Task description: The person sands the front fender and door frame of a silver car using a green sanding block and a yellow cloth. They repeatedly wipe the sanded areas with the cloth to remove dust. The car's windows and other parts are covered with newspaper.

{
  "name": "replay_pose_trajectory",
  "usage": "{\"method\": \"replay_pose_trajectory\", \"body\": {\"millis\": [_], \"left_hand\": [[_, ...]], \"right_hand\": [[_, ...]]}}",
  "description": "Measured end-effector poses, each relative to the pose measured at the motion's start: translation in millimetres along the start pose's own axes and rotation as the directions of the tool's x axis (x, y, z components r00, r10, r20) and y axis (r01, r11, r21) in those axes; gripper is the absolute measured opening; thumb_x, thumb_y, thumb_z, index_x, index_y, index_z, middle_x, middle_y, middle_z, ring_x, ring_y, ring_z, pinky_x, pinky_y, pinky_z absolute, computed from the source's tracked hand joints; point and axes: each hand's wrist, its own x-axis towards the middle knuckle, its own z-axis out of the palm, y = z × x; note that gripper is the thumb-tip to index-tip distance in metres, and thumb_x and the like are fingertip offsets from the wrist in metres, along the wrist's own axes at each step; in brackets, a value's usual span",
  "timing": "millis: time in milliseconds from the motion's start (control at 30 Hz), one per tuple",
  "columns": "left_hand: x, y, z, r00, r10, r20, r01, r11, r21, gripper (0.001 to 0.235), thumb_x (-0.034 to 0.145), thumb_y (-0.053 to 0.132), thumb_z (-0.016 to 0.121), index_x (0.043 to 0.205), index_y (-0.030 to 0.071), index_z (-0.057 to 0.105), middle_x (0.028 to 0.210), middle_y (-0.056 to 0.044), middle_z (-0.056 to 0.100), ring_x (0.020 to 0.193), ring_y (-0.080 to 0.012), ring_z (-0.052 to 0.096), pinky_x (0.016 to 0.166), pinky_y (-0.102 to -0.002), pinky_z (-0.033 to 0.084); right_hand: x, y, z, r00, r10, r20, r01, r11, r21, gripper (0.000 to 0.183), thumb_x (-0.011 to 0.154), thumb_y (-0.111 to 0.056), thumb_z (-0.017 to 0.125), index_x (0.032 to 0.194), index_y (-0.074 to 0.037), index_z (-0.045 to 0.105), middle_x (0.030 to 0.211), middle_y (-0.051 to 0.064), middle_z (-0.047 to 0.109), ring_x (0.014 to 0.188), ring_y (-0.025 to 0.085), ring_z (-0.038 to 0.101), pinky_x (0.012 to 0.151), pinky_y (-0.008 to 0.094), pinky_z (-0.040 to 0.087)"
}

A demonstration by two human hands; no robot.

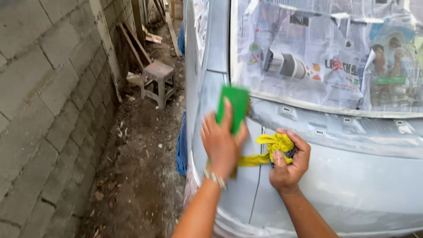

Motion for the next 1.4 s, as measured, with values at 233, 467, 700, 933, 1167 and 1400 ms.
{"method": "replay_pose_trajectory", "body": {"millis": [233,467,700,933,1167,1400], "left_hand": [[-47,1,-22,0.995,0.078,-0.064,-0.073,0.995,0.068,0.074,0.086,0.037,0.073,0.154,0.015,0.051,0.124,-0.026,0.053,0.109,-0.0409,0.054,0.093,-0.051,0.045],[-1,-19,-60,0.997,-0.046,-0.062,0.047,0.998,0.031,0.071,0.091,0.04,0.073,0.155,0.02,0.05,0.124,-0.023,0.055,0.112,-0.0411,0.056,0.096,-0.052,0.047],[-41,-9,-66,0.998,0.045,-0.052,-0.042,0.997,0.068,0.073,0.086,0.041,0.072,0.152,0.018,0.05,0.122,-0.025,0.054,0.11,-0.0425,0.054,0.094,-0.052,0.045],[-69,1,-62,1.0,0.004,-0.019,-0.003,0.997,0.076,0.078,0.089,0.04,0.072,0.157,0.016,0.045,0.131,-0.03,0.051,0.114,-0.0447,0.052,0.097,-0.052,0.044],[24,-38,-59,1.0,-0.028,0.004,0.028,0.999,0.019,0.073,0.091,0.042,0.072,0.156,0.023,0.045,0.13,-0.026,0.053,0.119,-0.0417,0.053,0.1,-0.052,0.044],[-43,-34,-65,0.969,0.234,0.08,-0.229,0.971,-0.073,0.086,0.075,0.047,0.077,0.153,0.021,0.048,0.126,-0.025,0.053,0.112,-0.0425,0.052,0.095,-0.056,0.044]], "right_hand": [[-14,-20,19,1.0,0.017,0.002,-0.017,0.994,0.107,0.046,0.096,-0.007,0.052,0.141,0.004,0.044,0.135,0.021,0.06,0.126,0.024,0.059,0.116,0.04,0.047],[-24,-58,39,0.998,0.056,-0.04,-0.044,0.964,0.261,0.047,0.097,-0.011,0.048,0.142,0.002,0.043,0.133,0.02,0.06,0.125,0.026,0.06,0.117,0.042,0.049],[-29,-52,41,0.997,0.077,-0.029,-0.067,0.963,0.259,0.051,0.093,-0.009,0.047,0.142,0.003,0.042,0.134,0.021,0.059,0.124,0.026,0.059,0.114,0.042,0.049],[-29,-57,39,0.996,0.066,-0.053,-0.05,0.964,0.26,0.05,0.095,-0.009,0.047,0.143,0.003,0.042,0.134,0.021,0.06,0.124,0.026,0.06,0.116,0.042,0.049],[-33,-54,40,0.996,0.071,-0.045,-0.061,0.978,0.199,0.047,0.095,-0.008,0.047,0.141,0.003,0.041,0.133,0.021,0.06,0.121,0.025,0.061,0.113,0.042,0.05],[-31,-58,50,0.999,-0.036,0.0,0.036,0.999,0.038,0.04,0.098,-0.009,0.053,0.136,0.001,0.045,0.133,0.021,0.059,0.124,0.025,0.06,0.112,0.041,0.051]]}}
